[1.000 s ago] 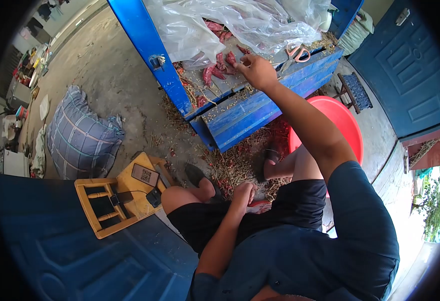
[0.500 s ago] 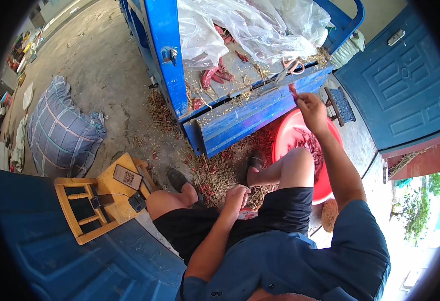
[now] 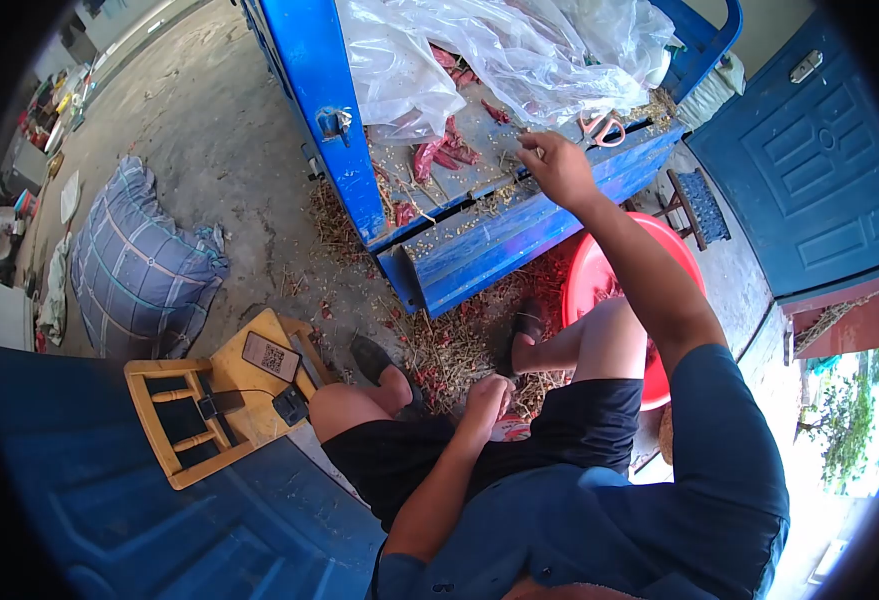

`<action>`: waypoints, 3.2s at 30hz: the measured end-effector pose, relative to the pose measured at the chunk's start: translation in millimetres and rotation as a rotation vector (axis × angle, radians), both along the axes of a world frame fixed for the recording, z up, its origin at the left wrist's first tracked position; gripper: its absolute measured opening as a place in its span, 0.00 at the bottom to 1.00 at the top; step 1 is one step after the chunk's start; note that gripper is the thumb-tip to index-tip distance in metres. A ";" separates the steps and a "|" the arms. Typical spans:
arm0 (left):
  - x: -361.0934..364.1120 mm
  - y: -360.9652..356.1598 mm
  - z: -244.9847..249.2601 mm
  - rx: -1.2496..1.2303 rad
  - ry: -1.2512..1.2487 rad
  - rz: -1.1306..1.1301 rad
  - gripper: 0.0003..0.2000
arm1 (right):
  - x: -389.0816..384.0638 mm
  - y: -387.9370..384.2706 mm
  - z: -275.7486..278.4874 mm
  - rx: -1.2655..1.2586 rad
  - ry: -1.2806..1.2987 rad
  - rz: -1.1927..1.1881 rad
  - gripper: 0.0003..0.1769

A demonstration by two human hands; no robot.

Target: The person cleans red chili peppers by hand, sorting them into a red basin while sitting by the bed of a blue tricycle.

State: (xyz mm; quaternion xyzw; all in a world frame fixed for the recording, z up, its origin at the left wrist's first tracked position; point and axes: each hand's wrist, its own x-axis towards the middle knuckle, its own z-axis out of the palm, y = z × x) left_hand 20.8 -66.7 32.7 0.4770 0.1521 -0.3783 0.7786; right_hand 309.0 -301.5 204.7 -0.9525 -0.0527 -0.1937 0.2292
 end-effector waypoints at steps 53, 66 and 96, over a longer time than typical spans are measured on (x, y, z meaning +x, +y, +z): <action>-18.3 32.8 -9.8 0.263 0.006 -0.001 0.08 | -321.6 41.5 -145.4 -0.008 0.929 0.359 0.16; -13.1 33.9 -13.7 0.241 -0.147 0.114 0.11 | -324.4 107.7 -125.4 0.425 0.695 0.546 0.12; -2.2 12.9 -22.0 0.280 0.095 -0.067 0.08 | -290.7 82.2 -195.2 0.644 0.787 0.061 0.14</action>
